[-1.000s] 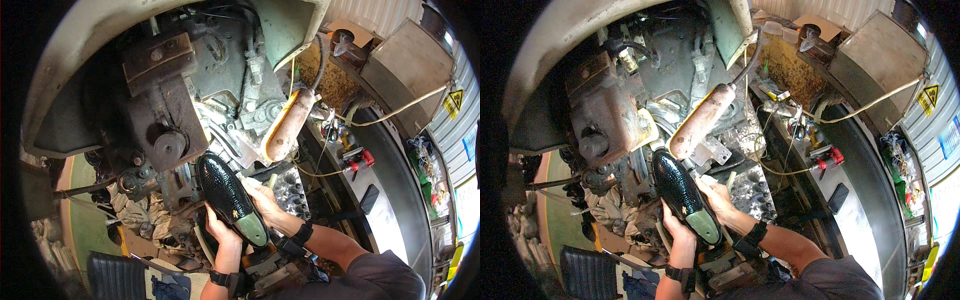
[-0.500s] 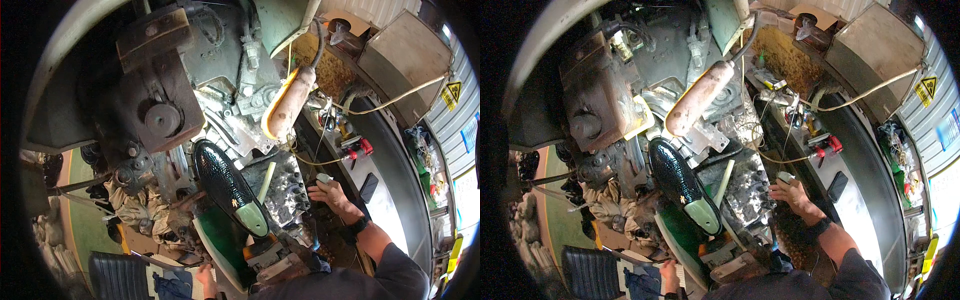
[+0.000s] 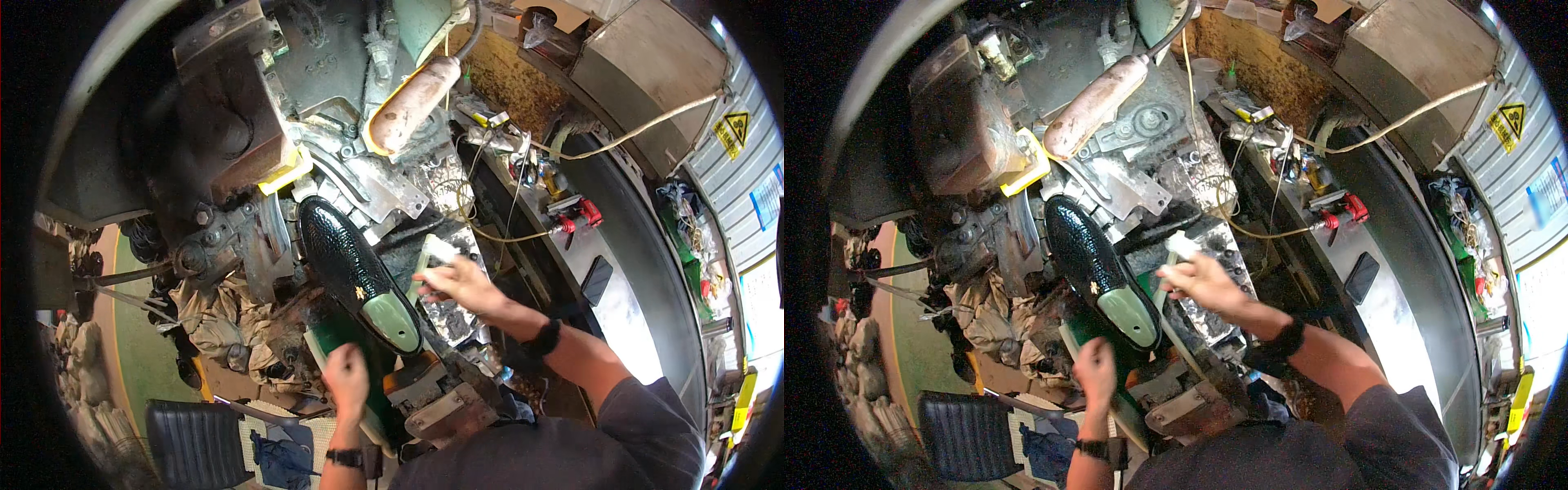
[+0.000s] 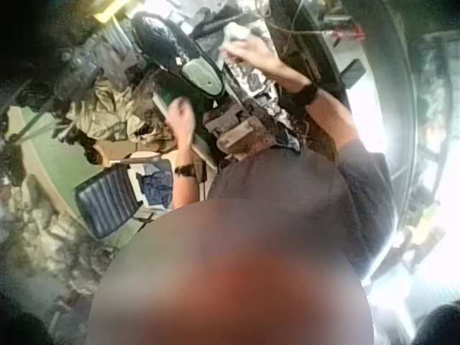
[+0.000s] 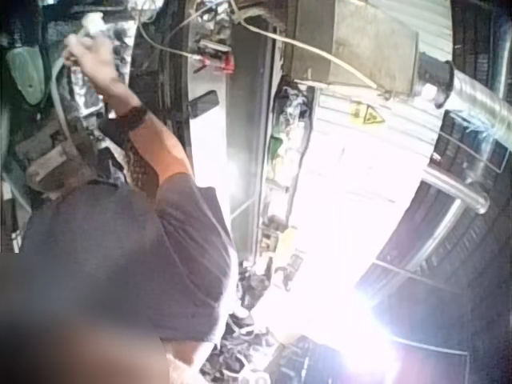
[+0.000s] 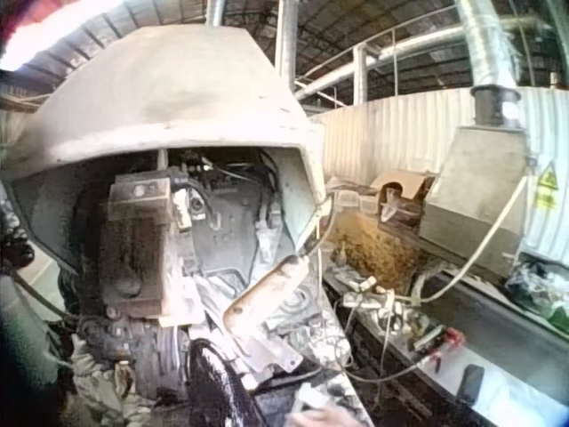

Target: Load shoe uppers onto a lasting machine and operate the machine to shape the shoe.

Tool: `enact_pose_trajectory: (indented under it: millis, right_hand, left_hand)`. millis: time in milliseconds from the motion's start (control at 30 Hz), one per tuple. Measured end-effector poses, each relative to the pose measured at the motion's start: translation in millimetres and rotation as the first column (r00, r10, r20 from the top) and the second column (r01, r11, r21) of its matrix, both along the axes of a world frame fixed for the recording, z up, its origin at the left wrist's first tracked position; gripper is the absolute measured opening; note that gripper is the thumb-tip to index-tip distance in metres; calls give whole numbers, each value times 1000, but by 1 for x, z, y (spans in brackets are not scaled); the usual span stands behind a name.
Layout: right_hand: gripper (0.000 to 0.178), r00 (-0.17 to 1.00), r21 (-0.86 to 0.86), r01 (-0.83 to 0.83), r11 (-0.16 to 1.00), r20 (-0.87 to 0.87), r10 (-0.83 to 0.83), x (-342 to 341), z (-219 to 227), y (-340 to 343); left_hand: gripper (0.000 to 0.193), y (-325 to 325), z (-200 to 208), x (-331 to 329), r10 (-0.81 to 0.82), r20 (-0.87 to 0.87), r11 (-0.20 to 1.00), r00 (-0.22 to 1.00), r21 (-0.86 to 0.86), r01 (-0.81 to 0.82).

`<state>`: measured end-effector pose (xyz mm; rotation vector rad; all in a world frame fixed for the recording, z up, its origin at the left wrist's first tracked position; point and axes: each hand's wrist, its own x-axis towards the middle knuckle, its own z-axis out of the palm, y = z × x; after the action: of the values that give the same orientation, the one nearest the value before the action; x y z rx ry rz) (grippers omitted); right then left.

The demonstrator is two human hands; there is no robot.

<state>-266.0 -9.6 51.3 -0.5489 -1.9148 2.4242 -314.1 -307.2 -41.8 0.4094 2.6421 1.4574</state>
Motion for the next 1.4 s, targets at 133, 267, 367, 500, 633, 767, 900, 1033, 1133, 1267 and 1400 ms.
enact_pose_trajectory:
  millis: [133,267,367,500,633,767,900,1033,1133,1267,1400]
  right_hand:
    - [67,994,60,-23,998,-101,29,-11,7,-38]
    - [77,973,355,-88,931,-171,157,13,34,-52]
    - [69,969,451,-65,890,-185,165,26,50,-63]
    - [53,950,695,172,698,-304,69,46,51,-60]
    - [47,759,672,206,711,-568,317,80,84,-101]
    - [70,599,650,-225,726,-495,629,113,86,-135]
    - [82,505,810,229,540,-573,645,140,39,-138]
    - [77,640,645,272,715,-676,366,192,17,-110]
    - [90,742,643,318,697,-626,239,238,-9,-92]
    - [89,842,438,365,821,-531,-90,299,-70,-69]
    - [100,730,657,650,383,-679,-76,363,-15,-45]
  left_hand:
    - [40,28,-83,10,-320,272,908,908,-186,375]
    - [46,20,-114,61,-144,402,987,904,128,101]
    - [51,-16,-125,75,-63,518,938,853,322,-127]
    - [67,-30,9,79,-88,372,992,924,116,48]
    - [36,-145,61,76,331,368,582,869,646,-495]
    - [47,-122,174,43,121,337,240,934,903,-357]
    - [51,-63,213,49,-126,196,318,973,937,-148]
    - [59,7,219,77,-345,-51,241,937,960,141]
    - [58,49,225,104,-439,57,341,897,934,108]
    - [57,116,229,146,-608,18,312,794,925,218]
    - [58,176,230,200,-730,31,326,683,893,309]
